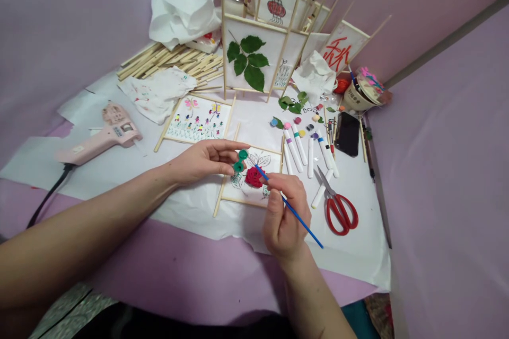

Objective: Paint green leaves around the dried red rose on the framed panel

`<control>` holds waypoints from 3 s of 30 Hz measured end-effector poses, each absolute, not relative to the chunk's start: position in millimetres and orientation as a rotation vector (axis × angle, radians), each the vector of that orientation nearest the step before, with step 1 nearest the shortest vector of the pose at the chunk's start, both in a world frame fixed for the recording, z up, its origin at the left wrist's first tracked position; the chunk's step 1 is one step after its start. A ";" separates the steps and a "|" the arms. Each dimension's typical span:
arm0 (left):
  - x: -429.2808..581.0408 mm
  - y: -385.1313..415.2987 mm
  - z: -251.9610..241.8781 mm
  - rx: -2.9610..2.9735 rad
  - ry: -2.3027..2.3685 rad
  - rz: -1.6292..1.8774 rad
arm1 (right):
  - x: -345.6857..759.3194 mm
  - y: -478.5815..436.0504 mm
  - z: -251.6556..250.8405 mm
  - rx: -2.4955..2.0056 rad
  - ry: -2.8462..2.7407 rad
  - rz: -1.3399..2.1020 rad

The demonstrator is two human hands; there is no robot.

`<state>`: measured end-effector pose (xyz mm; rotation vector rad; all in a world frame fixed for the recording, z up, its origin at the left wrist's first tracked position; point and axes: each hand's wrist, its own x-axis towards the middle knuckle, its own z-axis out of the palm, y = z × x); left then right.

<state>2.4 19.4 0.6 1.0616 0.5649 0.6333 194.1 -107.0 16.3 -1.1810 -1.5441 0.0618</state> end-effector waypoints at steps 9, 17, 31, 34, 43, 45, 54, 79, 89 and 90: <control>2.5 22.7 -3.0 0.953 0.547 0.744 | 199.5 -113.9 9.9 -1.228 -1.841 0.041; 2.8 23.0 -0.8 0.915 0.567 0.730 | 196.5 -106.4 -0.9 -1.250 -1.949 0.015; 2.6 23.9 -0.6 0.909 0.563 0.715 | 199.4 -106.0 -7.0 -1.304 -1.909 0.084; 2.2 24.0 -1.3 0.909 0.561 0.713 | 198.7 -105.5 -7.7 -1.303 -1.899 0.091; 2.5 23.3 -1.5 0.907 0.556 0.718 | 196.3 -106.6 -6.1 -1.293 -1.907 0.095; 2.7 23.1 -1.2 0.907 0.570 0.716 | 195.7 -106.9 -5.2 -1.300 -1.906 0.107; 2.0 23.3 -0.9 0.895 0.548 0.723 | 195.7 -109.3 -3.9 -1.272 -1.854 0.125; 3.0 23.9 -2.2 0.934 0.544 0.730 | 195.5 -110.9 -3.4 -1.298 -1.808 0.136; 2.3 24.2 -2.0 0.922 0.529 0.721 | 194.6 -107.4 -1.7 -1.277 -1.825 0.023; 2.3 24.3 -2.0 0.922 0.525 0.721 | 194.2 -106.9 -1.6 -1.273 -1.824 0.017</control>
